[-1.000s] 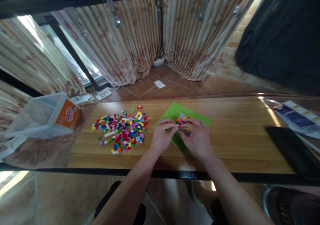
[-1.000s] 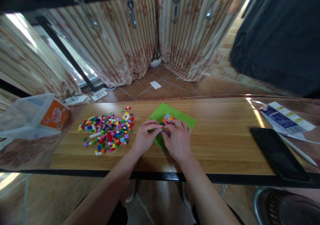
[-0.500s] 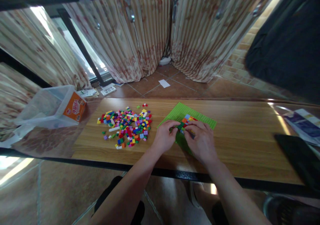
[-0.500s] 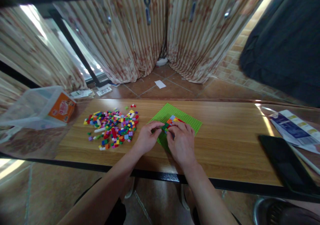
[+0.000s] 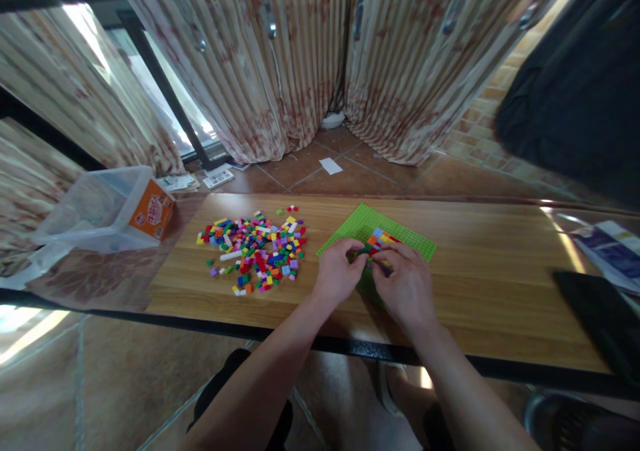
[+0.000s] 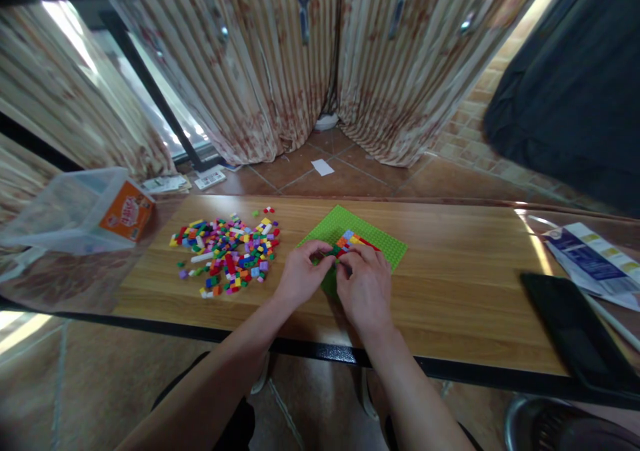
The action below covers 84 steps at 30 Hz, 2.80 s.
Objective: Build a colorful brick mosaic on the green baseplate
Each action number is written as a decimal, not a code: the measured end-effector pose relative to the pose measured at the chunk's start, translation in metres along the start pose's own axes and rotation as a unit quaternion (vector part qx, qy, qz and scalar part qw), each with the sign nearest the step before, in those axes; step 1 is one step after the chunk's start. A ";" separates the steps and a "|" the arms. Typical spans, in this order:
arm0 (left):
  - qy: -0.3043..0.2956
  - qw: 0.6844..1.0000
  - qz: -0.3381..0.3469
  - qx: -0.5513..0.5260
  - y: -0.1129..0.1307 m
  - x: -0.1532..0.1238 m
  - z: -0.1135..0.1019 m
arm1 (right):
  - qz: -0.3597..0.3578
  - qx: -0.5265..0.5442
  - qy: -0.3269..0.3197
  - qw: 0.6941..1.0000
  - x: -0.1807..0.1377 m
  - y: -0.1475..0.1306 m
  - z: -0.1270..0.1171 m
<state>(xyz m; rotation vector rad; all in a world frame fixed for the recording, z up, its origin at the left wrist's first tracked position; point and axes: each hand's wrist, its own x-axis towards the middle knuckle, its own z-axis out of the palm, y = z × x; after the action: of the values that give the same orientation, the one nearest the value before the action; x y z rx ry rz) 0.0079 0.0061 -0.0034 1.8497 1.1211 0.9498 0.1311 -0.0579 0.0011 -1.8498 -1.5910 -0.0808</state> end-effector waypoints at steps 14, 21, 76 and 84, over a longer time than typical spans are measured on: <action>0.026 0.999 -0.031 0.002 0.004 0.003 0.004 | -0.012 0.041 -0.016 0.999 -0.002 0.002 0.001; 0.023 0.999 -0.021 -0.012 0.003 0.002 0.004 | -0.007 0.074 -0.015 0.997 -0.002 0.003 0.002; 0.028 0.995 -0.087 -0.042 0.011 -0.026 -0.010 | 0.149 -0.081 -0.137 0.976 0.010 0.031 0.007; 0.119 0.991 -0.066 0.000 -0.026 0.006 -0.112 | 0.147 -0.098 -0.163 0.971 0.013 0.038 0.009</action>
<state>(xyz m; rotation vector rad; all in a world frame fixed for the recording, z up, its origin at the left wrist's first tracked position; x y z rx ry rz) -0.0966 0.0456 0.0234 1.6710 1.3687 1.1129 0.1651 -0.0427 -0.0167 -2.3316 -1.5430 0.2168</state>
